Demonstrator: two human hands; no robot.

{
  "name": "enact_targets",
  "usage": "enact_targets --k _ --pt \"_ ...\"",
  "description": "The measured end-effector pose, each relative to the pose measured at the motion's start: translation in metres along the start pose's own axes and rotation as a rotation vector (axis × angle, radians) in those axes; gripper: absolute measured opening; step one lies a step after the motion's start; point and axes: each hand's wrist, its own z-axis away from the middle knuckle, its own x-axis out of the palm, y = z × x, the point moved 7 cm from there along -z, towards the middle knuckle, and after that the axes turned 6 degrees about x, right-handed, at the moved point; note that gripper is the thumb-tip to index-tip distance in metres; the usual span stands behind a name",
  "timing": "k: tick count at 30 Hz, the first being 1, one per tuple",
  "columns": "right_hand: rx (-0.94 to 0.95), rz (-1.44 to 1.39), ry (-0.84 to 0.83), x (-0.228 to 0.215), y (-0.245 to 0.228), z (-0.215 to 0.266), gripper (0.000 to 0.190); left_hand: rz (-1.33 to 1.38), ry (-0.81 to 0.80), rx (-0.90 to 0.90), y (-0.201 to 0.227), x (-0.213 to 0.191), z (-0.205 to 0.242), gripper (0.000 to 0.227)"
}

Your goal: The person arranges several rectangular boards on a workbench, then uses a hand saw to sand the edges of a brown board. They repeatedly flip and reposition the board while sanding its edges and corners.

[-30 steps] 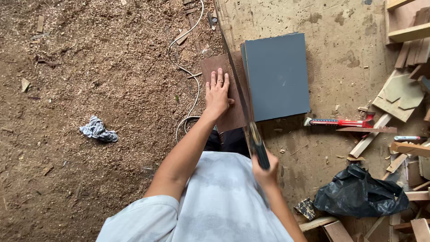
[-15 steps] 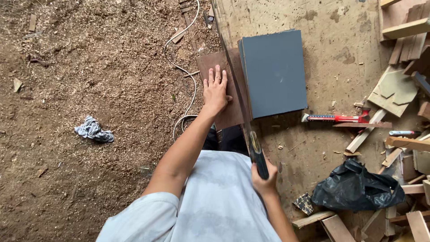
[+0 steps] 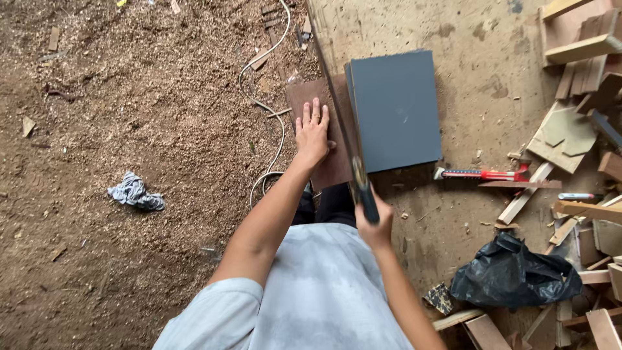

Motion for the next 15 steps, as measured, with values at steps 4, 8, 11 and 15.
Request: enact_targets --k 4,8,11,15 --pt "0.056 0.047 0.014 -0.038 0.018 0.083 0.019 -0.005 -0.018 -0.016 0.0 0.004 0.003 0.12" --pt "0.022 0.05 -0.001 -0.035 0.024 0.082 0.021 0.02 -0.01 -0.006 -0.002 0.006 0.004 0.117" --pt "-0.025 -0.061 -0.04 -0.003 0.017 0.016 0.017 -0.001 0.03 0.025 0.004 0.007 -0.003 0.116" --pt "0.43 -0.459 -0.012 0.036 0.037 -0.068 0.012 0.051 0.103 0.054 0.001 0.015 0.011 0.11"
